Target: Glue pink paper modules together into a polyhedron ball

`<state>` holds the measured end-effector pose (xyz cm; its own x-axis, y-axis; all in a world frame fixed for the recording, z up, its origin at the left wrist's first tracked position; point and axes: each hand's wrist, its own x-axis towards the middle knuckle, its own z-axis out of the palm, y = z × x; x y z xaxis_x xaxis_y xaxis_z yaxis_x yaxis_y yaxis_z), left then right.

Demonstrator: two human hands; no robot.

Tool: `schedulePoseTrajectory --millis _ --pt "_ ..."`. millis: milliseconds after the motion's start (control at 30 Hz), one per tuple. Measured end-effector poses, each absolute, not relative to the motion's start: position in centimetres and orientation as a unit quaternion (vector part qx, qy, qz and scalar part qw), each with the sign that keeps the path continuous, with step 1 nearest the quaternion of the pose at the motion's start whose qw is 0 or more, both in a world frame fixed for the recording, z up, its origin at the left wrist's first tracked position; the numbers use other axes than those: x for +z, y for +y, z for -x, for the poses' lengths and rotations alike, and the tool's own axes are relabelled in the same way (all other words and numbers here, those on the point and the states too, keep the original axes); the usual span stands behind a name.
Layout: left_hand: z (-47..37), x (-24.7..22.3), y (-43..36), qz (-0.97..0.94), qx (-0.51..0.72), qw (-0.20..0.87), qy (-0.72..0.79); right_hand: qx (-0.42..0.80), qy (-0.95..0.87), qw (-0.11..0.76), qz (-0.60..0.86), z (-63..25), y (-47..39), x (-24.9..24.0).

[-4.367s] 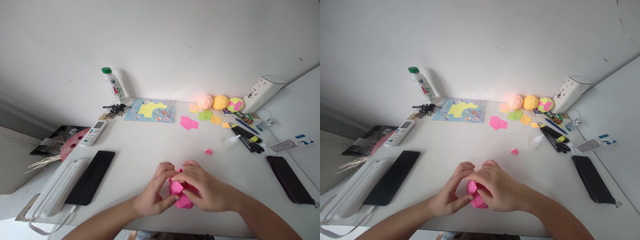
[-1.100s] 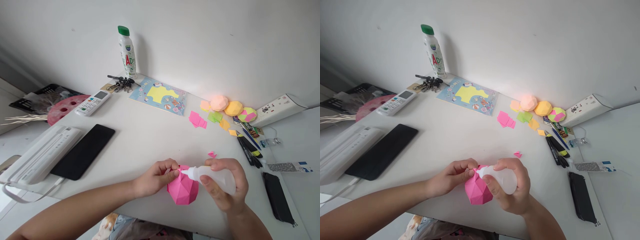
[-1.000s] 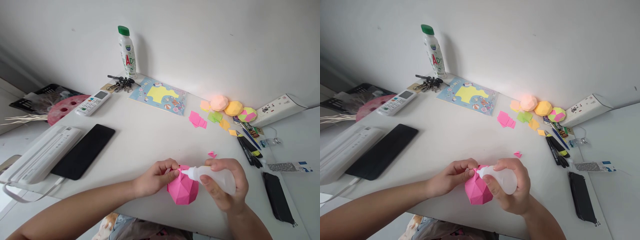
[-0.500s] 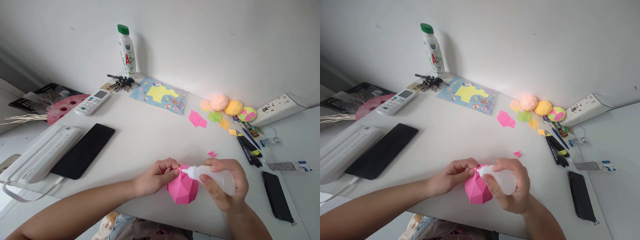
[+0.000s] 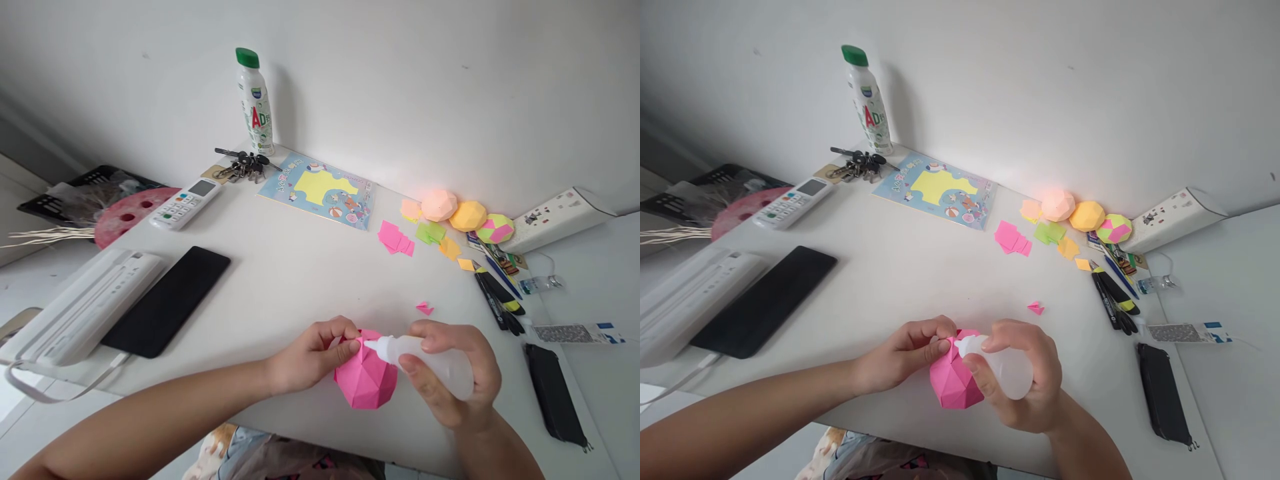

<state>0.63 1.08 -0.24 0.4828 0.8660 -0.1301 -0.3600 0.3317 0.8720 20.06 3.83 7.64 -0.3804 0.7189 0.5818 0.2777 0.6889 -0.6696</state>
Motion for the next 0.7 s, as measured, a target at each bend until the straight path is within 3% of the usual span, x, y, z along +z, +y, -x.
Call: schedulePoseTrajectory --millis 700 --pt "-0.7 0.09 1.1 -0.4 0.407 0.763 0.305 0.273 -0.817 0.429 0.271 -20.02 3.95 7.86"
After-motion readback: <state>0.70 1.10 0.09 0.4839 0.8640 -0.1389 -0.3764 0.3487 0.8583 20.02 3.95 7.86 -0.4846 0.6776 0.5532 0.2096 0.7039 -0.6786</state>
